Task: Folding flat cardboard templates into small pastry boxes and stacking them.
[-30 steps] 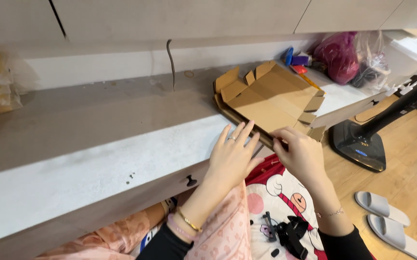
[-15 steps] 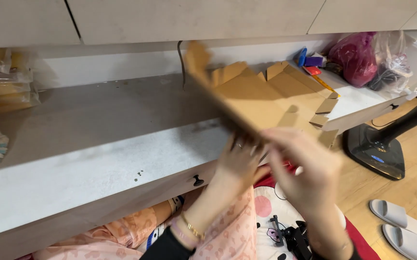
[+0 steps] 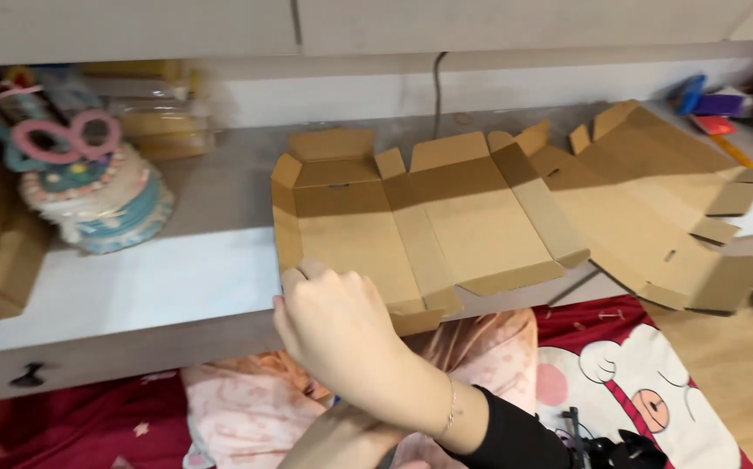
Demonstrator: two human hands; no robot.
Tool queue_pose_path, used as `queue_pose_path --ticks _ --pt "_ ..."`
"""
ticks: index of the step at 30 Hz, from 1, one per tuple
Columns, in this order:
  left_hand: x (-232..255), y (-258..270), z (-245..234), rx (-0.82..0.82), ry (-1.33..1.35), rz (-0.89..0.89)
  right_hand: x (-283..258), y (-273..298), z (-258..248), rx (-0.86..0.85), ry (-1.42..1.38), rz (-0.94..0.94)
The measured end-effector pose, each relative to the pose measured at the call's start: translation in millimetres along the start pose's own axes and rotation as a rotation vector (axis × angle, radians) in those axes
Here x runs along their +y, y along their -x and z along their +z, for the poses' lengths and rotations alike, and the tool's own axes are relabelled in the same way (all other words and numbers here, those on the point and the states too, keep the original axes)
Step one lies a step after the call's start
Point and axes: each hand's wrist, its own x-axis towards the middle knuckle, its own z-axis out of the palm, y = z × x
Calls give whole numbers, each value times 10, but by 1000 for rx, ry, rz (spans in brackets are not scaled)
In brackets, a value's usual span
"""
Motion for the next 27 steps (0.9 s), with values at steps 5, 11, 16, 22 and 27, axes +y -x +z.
queue_pose_path --ticks 5,11,16,22,27 --pt "170 -245 -1071 253 6 209 153 27 -566 -278 -590 -279" --pt "405 -778 -1762 420 -171 -64 1278 365 -537 -223 7 85" --pt "-94 -1448 -1393 152 -244 -291 1216 384 -189 -362 9 163" --pt "-273 -1317 -1391 16 -329 -494 1215 266 -123 -407 -27 174" --pt "-527 -1086 -1302 159 -601 -568 1481 371 -197 -432 31 221"
